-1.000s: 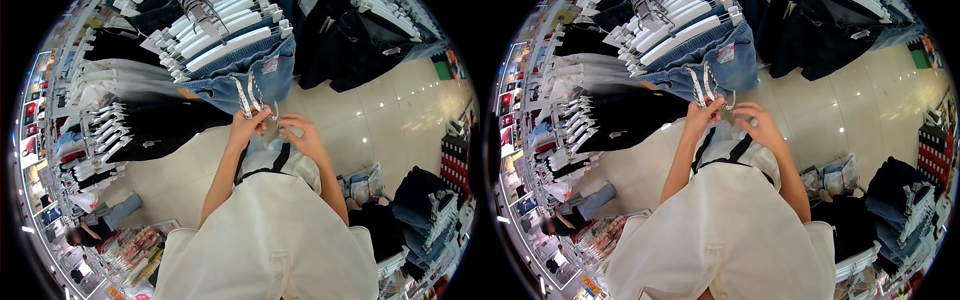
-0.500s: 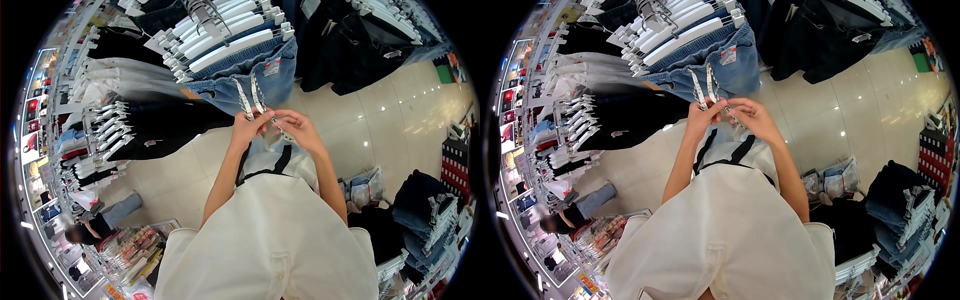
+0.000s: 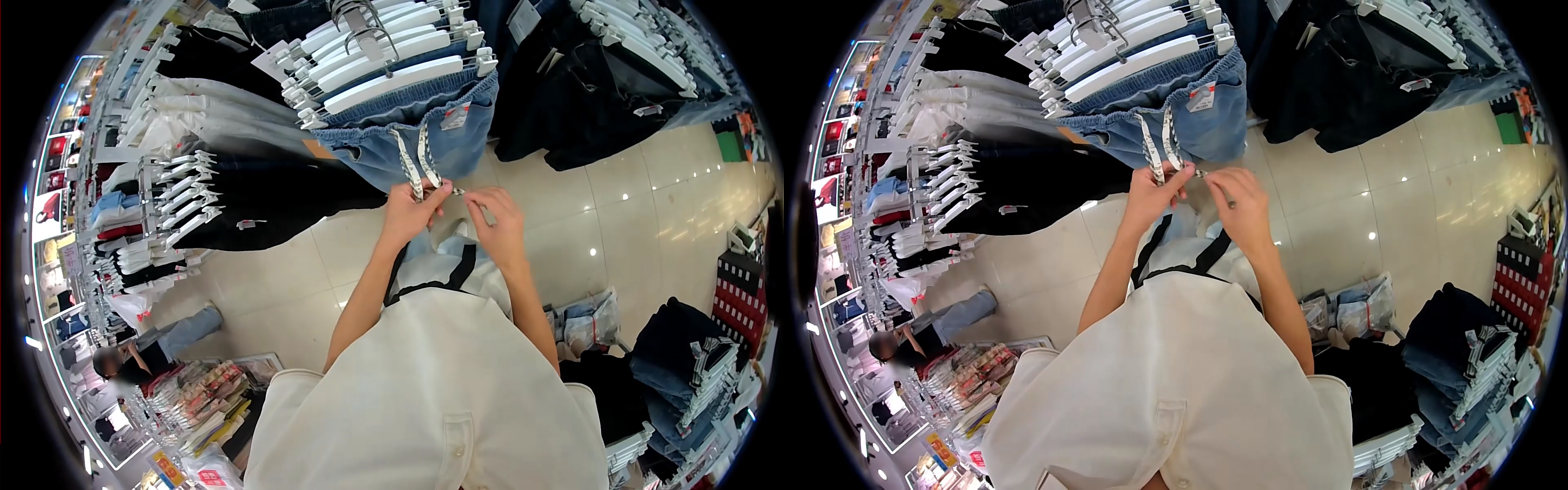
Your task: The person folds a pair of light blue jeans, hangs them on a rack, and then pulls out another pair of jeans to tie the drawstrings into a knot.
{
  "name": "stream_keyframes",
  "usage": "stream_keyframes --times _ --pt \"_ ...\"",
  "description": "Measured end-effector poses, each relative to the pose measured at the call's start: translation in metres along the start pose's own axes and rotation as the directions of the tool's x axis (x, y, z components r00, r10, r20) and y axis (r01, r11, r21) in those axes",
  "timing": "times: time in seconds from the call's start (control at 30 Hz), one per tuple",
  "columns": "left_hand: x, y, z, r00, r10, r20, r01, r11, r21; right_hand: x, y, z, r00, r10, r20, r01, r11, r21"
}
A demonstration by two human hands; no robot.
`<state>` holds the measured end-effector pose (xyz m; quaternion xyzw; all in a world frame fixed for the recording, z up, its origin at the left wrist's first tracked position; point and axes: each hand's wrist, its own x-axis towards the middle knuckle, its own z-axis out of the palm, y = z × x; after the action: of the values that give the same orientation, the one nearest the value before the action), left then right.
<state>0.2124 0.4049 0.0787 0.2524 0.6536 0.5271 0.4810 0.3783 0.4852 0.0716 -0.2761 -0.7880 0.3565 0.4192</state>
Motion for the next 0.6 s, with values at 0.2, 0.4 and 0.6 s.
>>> stream_keyframes --times 0.2,0.4,0.6 --pt "0.003 -0.004 0.000 0.994 -0.025 -0.109 0.021 0.999 -0.038 -0.018 -0.005 -0.005 0.981 -0.015 0.191 0.002 0.998 0.066" --pt "-0.004 0.007 -0.003 0.997 -0.071 -0.016 0.065 0.968 -0.242 -0.031 0.028 -0.007 0.869 0.494 0.035 -0.475 0.812 0.339" --pt "0.001 -0.001 -0.002 0.991 -0.065 -0.114 0.047 0.988 -0.150 -0.032 0.026 -0.019 0.879 0.469 0.083 -0.456 0.779 0.429"
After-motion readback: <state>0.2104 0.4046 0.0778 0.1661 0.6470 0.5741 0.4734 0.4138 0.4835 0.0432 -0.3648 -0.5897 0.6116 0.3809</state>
